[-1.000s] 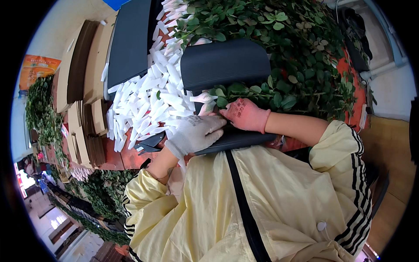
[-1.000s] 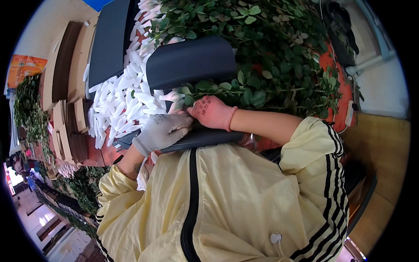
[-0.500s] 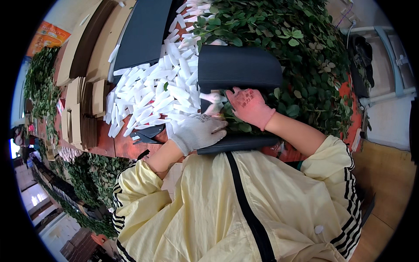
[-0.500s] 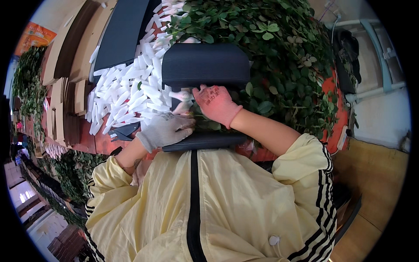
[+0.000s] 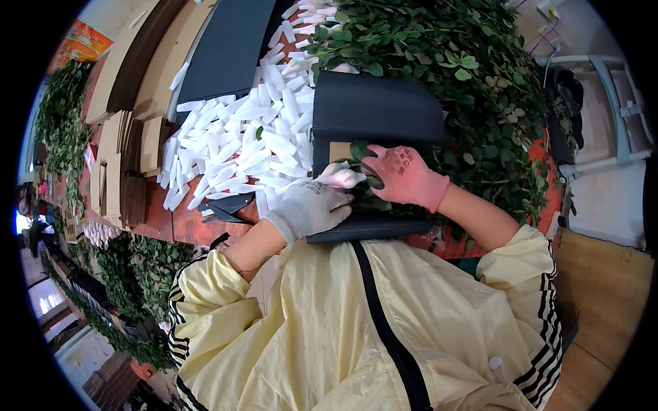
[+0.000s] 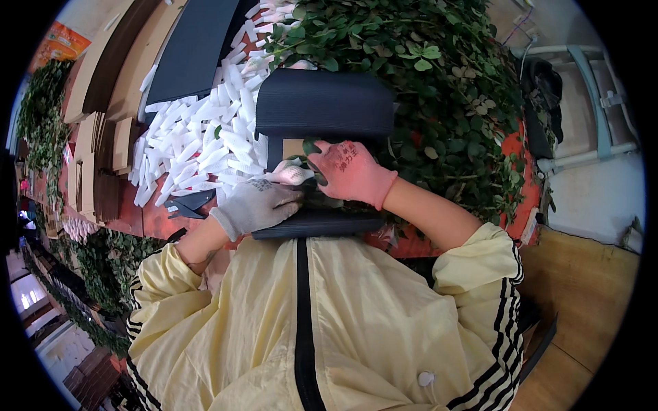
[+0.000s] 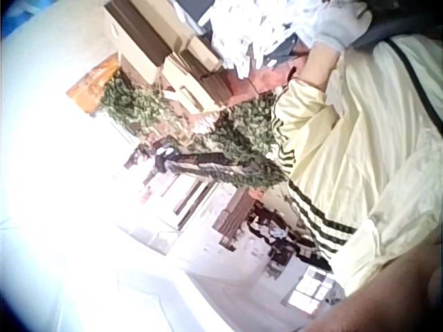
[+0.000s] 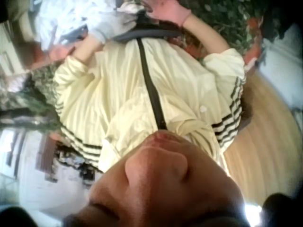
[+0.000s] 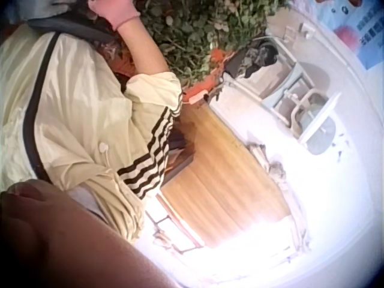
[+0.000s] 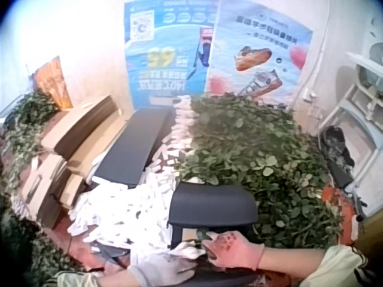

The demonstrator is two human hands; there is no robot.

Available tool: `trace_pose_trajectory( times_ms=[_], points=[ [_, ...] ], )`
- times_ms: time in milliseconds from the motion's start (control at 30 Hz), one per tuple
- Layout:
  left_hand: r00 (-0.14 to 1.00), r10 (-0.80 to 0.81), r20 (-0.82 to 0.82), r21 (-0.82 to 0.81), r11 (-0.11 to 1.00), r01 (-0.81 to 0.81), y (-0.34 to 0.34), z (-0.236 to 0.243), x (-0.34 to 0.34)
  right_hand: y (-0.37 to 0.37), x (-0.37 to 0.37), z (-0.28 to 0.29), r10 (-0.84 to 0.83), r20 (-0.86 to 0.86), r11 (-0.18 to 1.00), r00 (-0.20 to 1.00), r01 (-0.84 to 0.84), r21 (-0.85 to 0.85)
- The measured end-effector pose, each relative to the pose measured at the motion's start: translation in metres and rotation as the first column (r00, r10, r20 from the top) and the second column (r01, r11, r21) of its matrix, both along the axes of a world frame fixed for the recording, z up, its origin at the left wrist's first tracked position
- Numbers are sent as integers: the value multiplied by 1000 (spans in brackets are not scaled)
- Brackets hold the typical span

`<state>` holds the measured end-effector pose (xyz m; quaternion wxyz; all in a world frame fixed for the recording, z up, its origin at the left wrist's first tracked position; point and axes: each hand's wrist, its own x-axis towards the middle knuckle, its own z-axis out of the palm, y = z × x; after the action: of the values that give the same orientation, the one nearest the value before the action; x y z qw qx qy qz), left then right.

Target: The person organizes pink roses by placing them into black cardboard inserts and then into boxes, handling the flowers and containers by hand.

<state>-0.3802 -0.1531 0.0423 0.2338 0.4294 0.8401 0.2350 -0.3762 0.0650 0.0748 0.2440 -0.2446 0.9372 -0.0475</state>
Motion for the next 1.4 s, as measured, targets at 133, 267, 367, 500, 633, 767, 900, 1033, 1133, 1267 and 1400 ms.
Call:
trace_pose_trajectory(
  times_ms=[133, 267, 367, 500, 633, 767, 900, 1033, 1133, 1267, 1400],
  points=[
    [999, 22, -27, 14, 1000, -21, -1, 1, 2, -9, -6, -15, 22, -114, 1000, 993, -22, -4],
    [971, -53, -233, 168, 981, 94, -2, -12, 0, -20, -12, -22, 81, -125, 986, 989, -62, 154],
    [998, 14, -67, 22, 1000, -12, -1, 2, 3, -19, -9, -14, 28, -230, 990, 973, 5, 144],
    [996, 67, 61, -62, 996, -63, 1, 4, 4, -6, -3, -32, 32, -571, 999, 820, -8, 45],
    [997, 62, 36, -34, 998, -60, -3, -4, 6, -2, 1, -35, 38, -283, 992, 958, -2, 127],
    [996, 54, 70, 5, 998, -55, -1, -5, 5, 1, 16, -25, 135, -291, 982, 947, -90, 163],
    [997, 52, 52, 8, 999, -53, -1, 0, 5, -3, 11, -15, 69, -129, 993, 989, -56, 102],
    [996, 50, 79, -25, 999, -48, -1, 8, 4, -1, -2, -27, 0, -170, 1000, 985, 1, 7],
    [989, 26, 148, -148, 989, -4, 2, 9, 1, -11, 4, -40, 68, -287, 997, 956, -56, 50],
    [992, 1, 128, -103, 995, 12, 0, 5, 1, -10, 7, -52, 85, -346, 996, 934, -78, 32],
    [992, -14, 127, -101, 995, 27, -1, 2, -1, -15, 4, -37, 56, -333, 997, 941, -72, -37]
  ],
)
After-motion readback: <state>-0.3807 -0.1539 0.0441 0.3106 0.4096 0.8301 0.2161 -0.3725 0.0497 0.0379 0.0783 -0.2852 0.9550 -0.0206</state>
